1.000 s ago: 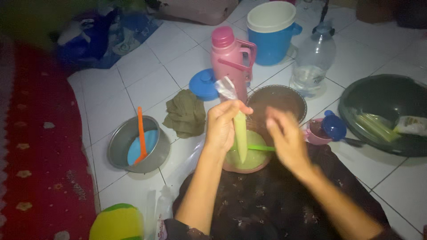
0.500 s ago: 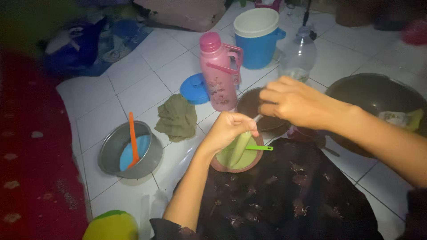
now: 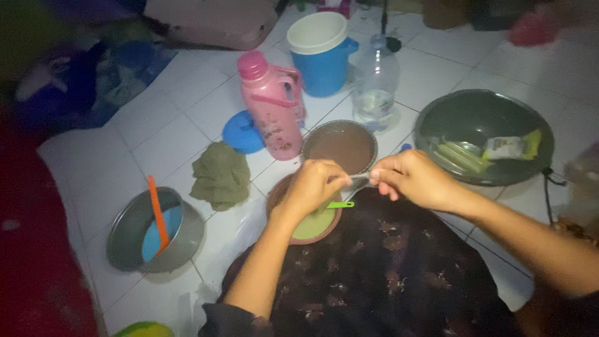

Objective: The person fills small plastic bags with a green liquid mixture from a bowl using a funnel and a spoon, then ties each bag closed with a string and places it in a basin.

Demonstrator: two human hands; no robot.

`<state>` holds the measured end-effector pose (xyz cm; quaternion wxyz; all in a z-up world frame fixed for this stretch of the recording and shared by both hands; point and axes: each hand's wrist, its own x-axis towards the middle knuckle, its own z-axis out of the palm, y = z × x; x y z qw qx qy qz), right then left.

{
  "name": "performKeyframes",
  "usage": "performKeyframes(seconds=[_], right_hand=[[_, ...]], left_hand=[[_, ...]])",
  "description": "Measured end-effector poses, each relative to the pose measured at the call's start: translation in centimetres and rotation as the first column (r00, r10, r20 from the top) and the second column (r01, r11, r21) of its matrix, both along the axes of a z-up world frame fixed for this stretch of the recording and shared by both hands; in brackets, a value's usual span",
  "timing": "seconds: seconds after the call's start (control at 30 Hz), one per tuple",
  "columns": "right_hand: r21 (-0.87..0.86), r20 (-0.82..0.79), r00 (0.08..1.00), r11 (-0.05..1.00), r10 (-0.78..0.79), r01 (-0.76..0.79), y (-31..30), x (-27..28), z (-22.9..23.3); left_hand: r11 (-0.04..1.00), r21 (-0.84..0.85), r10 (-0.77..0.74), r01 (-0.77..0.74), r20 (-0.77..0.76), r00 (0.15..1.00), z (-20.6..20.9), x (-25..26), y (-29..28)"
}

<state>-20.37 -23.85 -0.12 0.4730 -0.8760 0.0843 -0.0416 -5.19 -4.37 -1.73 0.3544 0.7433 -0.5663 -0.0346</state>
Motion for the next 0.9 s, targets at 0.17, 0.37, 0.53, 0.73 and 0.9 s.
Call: performKeyframes(seconds=[0.17, 0.37, 0.53, 0.73, 0.9], right_hand=[[0.749, 0.129, 0.942, 0.653, -0.309, 0.112, 0.9, -0.7, -2.5], [0.968, 0.243, 0.949, 0.113, -0.201, -0.224, 3.8, -2.2, -1.9], [0.833, 0.215, 0.976, 0.529, -0.041, -0.161, -0.6, -3.2, -3.5], [0.643, 0.021, 0.99, 0.761, -0.136, 0.091, -1.6, -3.2, -6.6], [0.672, -0.035, 0.981, 0.722, -0.189, 0.163, -2.0, -2.9, -7.3]], left_hand=[[0.92, -0.38, 0.14, -0.096, 0.09, 0.986, -1.2, -1.7, -5.9], [0.814, -0.573, -0.479, -0.094, -0.754, 0.449, -1.6, -2.5, -10.2], [0.855, -0.518, -0.465, 0.008, -0.76, 0.455, -4.8, -3.4, -6.5], [0.908, -0.397, -0.098, -0.134, -0.511, 0.854, -6.4, -6.0, -4.9], [0.872, -0.463, -0.011, -0.157, -0.338, 0.941, -5.6, -8.0, -5.4]])
